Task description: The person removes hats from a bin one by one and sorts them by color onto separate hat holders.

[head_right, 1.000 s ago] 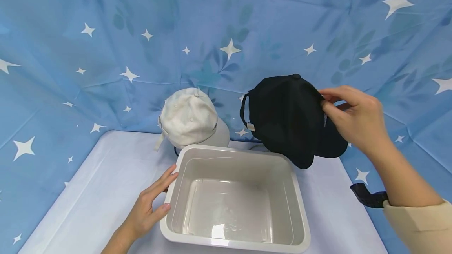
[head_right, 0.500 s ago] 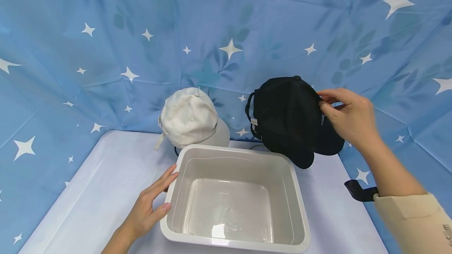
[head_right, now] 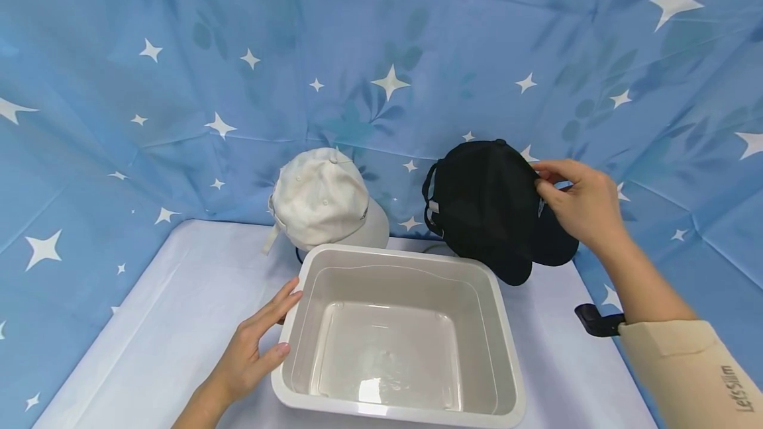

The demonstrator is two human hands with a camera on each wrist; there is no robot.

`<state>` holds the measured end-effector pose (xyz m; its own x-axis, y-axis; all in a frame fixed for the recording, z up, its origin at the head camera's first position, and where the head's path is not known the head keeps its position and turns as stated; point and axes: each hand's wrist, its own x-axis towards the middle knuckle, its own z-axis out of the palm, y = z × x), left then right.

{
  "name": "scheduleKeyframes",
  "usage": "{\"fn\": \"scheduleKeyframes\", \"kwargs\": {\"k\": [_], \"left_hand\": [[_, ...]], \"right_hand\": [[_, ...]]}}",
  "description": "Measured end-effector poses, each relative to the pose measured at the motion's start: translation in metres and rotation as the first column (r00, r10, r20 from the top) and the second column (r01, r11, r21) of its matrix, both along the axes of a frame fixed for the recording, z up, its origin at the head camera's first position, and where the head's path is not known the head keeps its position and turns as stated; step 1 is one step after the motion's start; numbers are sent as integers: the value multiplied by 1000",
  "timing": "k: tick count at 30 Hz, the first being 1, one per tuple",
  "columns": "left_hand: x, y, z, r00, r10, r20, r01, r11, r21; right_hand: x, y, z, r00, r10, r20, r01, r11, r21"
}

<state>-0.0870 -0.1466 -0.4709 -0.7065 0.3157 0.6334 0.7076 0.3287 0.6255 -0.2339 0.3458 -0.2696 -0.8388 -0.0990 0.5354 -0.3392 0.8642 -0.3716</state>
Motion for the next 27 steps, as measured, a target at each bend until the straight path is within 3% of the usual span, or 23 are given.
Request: {"fn": "scheduleKeyframes", "kwargs": {"k": [27], "left_hand": [[0, -1, -2, 1000, 0, -4, 0, 1000, -2]], "right_hand": [[-10, 5, -29, 998, 36, 57, -36, 999, -11]]}}
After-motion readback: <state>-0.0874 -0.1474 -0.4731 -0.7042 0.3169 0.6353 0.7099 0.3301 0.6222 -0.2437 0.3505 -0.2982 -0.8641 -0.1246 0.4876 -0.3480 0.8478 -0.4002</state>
